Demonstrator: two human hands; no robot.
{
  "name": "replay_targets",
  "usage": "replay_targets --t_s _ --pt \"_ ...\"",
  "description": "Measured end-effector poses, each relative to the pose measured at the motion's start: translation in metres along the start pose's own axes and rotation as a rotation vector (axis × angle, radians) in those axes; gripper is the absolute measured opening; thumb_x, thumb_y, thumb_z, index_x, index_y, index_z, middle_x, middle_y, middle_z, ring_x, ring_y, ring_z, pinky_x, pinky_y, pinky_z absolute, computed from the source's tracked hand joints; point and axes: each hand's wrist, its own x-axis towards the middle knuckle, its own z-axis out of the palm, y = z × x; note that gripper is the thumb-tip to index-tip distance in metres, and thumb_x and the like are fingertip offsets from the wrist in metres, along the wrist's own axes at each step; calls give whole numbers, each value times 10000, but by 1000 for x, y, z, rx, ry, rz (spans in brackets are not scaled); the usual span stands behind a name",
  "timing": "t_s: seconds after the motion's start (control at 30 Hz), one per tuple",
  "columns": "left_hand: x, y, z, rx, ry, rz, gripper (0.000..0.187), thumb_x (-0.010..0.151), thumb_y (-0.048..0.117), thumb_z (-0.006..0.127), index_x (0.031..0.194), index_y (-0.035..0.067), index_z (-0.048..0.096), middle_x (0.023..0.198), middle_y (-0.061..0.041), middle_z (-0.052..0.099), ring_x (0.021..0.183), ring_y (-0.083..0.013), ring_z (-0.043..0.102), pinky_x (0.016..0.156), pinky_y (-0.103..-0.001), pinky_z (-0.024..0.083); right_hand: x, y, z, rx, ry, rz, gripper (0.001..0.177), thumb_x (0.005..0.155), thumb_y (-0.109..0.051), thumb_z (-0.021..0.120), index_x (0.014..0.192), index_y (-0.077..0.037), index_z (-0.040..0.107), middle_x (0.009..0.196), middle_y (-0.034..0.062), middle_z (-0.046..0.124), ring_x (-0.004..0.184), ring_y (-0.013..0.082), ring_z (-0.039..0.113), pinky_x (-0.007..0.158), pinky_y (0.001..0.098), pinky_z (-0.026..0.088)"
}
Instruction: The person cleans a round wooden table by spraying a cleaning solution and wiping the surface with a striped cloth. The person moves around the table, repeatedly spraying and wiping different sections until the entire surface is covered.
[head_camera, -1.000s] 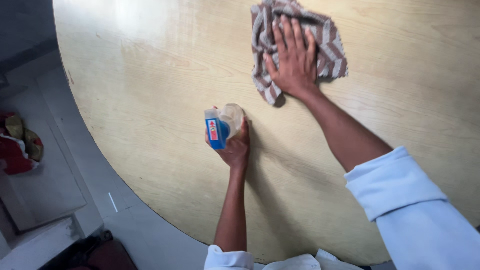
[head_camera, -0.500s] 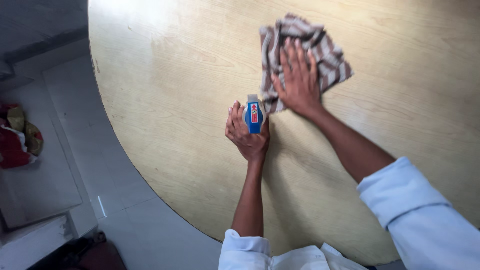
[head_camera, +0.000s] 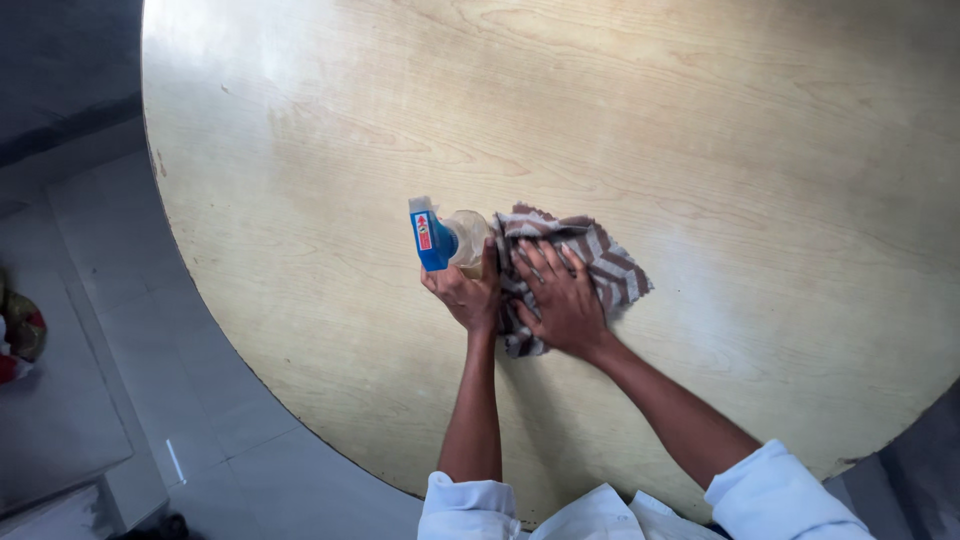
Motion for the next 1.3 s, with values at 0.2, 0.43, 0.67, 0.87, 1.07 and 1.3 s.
replay_targets --t_s 0.2,0.43,0.67,0.87,1.07,1.3 --pt "7 12 -9 -87 -35 -63 533 851 412 823 1073 -68 755 1128 -249 750 1219 -397 622 1204 -614 267 90 25 0 -80 -82 -1 752 961 -522 519 1585 -136 359 1626 115 338 1519 294 290 1254 516 125" --pt "18 28 -20 -92 -94 16 643 915 342 789 1411 -19 597 1492 -171 604 1465 -385 484 1233 -516 336 203 49 -5 -95 26 -47 777 971 -524 512 1631 -186 279 1654 137 306 1524 318 260 1243 532 101" --pt "12 26 -14 -123 -122 -59 707 921 436 787 1396 -49 593 1452 -187 618 1375 -378 536 1168 -499 412 255 62 -7 -79 27 39 722 1036 -502 437 1661 -193 248 1690 141 257 1572 315 196 1279 528 92" --pt "6 13 -8 114 -91 -1 608 843 471 856 1168 -17 694 1263 -182 693 1294 -423 539 1162 -534 399 179 66 -9 -49 115 -7 696 1049 -515 404 1638 -177 253 1721 98 208 1577 275 154 1251 537 88" --pt "1 23 -21 -18 -59 140 727 856 486 827 1311 -51 643 1444 -309 571 1411 -408 472 1172 -558 314 31 68 -26 -54 92 109 693 1024 -503 436 1625 -182 310 1707 71 229 1576 258 174 1258 509 125" --pt "-83 67 -35 51 -264 230 740 880 522 800 1349 -23 624 1450 -245 564 1484 -390 408 1203 -544 274 -120 80 -34 -38 173 217 632 1029 -457 487 1587 -178 385 1687 56 289 1565 256 230 1255 496 170"
